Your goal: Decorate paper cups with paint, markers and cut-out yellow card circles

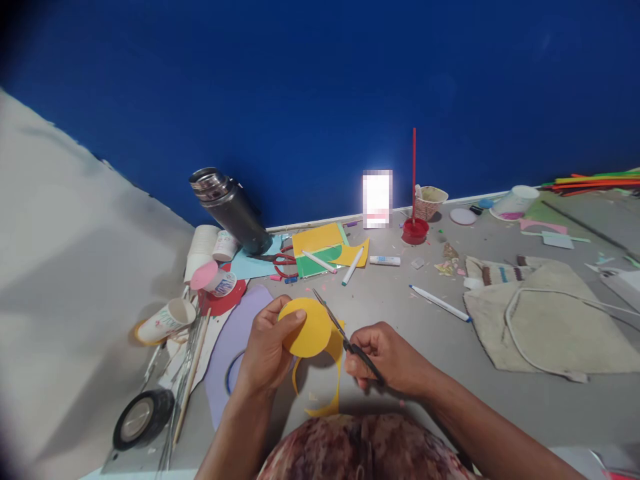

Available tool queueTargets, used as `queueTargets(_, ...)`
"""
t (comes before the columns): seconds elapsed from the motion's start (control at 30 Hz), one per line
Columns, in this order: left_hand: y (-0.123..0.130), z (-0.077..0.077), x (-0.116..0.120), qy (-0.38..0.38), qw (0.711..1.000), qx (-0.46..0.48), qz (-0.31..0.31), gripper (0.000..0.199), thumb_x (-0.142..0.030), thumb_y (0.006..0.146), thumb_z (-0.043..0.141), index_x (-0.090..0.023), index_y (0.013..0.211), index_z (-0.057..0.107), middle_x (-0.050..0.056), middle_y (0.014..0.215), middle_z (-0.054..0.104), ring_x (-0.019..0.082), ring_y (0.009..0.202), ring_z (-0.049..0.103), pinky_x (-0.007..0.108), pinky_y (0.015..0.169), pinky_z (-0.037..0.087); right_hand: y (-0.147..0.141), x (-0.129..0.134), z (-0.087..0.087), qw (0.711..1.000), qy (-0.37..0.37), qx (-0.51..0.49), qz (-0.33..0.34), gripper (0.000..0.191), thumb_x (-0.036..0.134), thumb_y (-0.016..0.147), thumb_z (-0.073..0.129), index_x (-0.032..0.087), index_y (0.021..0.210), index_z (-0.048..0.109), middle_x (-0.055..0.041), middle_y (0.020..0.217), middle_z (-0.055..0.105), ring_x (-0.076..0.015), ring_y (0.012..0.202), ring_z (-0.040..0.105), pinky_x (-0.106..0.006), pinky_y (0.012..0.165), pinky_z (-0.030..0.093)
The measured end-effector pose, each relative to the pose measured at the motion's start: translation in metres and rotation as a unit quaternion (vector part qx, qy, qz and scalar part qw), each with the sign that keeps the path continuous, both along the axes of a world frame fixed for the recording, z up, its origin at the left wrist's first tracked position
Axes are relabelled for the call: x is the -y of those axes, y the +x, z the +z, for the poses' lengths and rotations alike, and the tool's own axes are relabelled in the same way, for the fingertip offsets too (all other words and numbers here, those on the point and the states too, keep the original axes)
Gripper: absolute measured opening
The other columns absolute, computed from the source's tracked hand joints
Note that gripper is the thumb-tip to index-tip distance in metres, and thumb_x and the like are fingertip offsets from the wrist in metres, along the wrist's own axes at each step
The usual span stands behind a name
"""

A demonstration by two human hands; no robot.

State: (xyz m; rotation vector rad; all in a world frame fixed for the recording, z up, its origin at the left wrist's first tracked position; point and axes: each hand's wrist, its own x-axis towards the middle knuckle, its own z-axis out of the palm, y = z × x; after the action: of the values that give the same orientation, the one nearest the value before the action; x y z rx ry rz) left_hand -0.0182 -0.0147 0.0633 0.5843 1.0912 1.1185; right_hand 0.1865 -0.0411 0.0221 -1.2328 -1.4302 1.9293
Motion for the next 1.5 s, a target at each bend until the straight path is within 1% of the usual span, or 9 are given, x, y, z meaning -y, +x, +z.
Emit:
queueTargets(0.1,0.0,0.001,0.001,-0.001,1.0,-0.009,0.001,0.049,-0.036,0.053,0.096,-0.019,0.07,0.054,0.001,0.061,0.072,0.014,0.046,0.064,0.022,0.049,0.052,0.0,0.0,0.002,1.0,0.003,0.001,0.002,0.057,0.072,0.068,0.077,0.018,0.067,0.058,-0.0018,0.054,0.063,-0.0105,0.05,0.048,-0.023,0.05,0.03)
queueTargets(0.33,-0.002,0.002,0.003,0.007,1.0,-0.023,0.0,0.047,-0.037,0.056,0.095,-0.019,0.07,0.053,0.0,0.06,0.071,0.015,0.048,0.065,0.022,0.048,0.05,0.0,0.003,0.002,1.0,0.001,0.023,-0.003,0.048,0.06,0.072,0.079,0.019,0.064,0.054,0.0004,0.053,0.061,-0.0094,0.048,0.045,-0.022,0.049,0.03)
queueTargets(0.57,-0.001,0.001,0.007,0.012,1.0,-0.018,0.002,0.044,-0.034,0.059,0.093,-0.019,0.072,0.053,0.0,0.062,0.071,0.014,0.048,0.065,0.023,0.049,0.052,-0.001,0.004,0.001,1.0,0.003,0.013,-0.007,0.056,0.068,0.07,0.079,0.019,0.063,0.055,-0.0004,0.052,0.061,-0.0088,0.047,0.042,-0.022,0.048,0.029)
queueTargets(0.73,-0.001,0.001,0.007,0.018,1.0,-0.014,0.0,0.042,-0.033,0.061,0.091,-0.019,0.071,0.053,-0.001,0.06,0.069,0.013,0.047,0.064,0.022,0.049,0.051,-0.003,0.005,0.001,1.0,0.004,-0.011,-0.003,0.059,0.073,0.068,0.078,0.018,0.068,0.058,-0.0012,0.055,0.063,-0.0101,0.049,0.046,-0.023,0.049,0.031)
queueTargets(0.97,-0.001,0.001,0.004,0.008,1.0,-0.023,0.001,0.041,-0.033,0.06,0.091,-0.019,0.07,0.053,-0.001,0.059,0.07,0.014,0.047,0.064,0.023,0.049,0.052,-0.001,0.003,0.0,1.0,0.007,0.012,-0.009,0.052,0.062,0.07,0.081,0.02,0.063,0.051,-0.0004,0.055,0.063,-0.0106,0.051,0.05,-0.022,0.05,0.033)
queueTargets(1.17,-0.001,0.001,0.005,0.013,1.0,-0.017,-0.004,0.04,-0.034,0.063,0.09,-0.018,0.07,0.054,-0.002,0.059,0.068,0.014,0.048,0.064,0.022,0.049,0.05,-0.004,0.002,-0.006,0.999,0.016,0.017,-0.022,0.052,0.064,0.07,0.08,0.019,0.064,0.056,0.0001,0.053,0.06,-0.0101,0.049,0.047,-0.022,0.05,0.032)
queueTargets(1.33,0.001,0.004,-0.002,0.037,0.997,0.009,0.063,0.038,-0.035,0.067,0.09,-0.017,0.083,0.061,0.0,0.074,0.074,0.014,0.061,0.07,0.023,0.06,0.055,-0.004,-0.006,-0.002,0.997,0.044,0.01,-0.067,0.06,0.075,0.072,0.074,0.02,0.059,0.052,0.0004,0.053,0.057,-0.0104,0.049,0.044,-0.023,0.05,0.034)
queueTargets(1.43,0.004,0.006,-0.004,0.059,0.994,0.017,0.093,0.041,-0.039,0.068,0.091,-0.016,0.09,0.066,0.001,0.08,0.076,0.015,0.067,0.072,0.023,0.063,0.056,-0.002,-0.007,0.002,0.994,0.061,-0.011,-0.087,0.066,0.085,0.073,0.066,0.02,0.067,0.057,-0.0004,0.057,0.058,-0.0115,0.052,0.045,-0.025,0.051,0.035)
queueTargets(1.5,0.005,0.006,-0.004,0.064,0.992,0.019,0.103,0.041,-0.039,0.067,0.091,-0.016,0.092,0.067,0.001,0.082,0.076,0.014,0.069,0.072,0.022,0.064,0.056,-0.001,-0.006,0.003,0.995,0.064,-0.029,-0.07,0.071,0.09,0.073,0.06,0.019,0.073,0.06,-0.0006,0.059,0.06,-0.0119,0.053,0.045,-0.025,0.052,0.036)
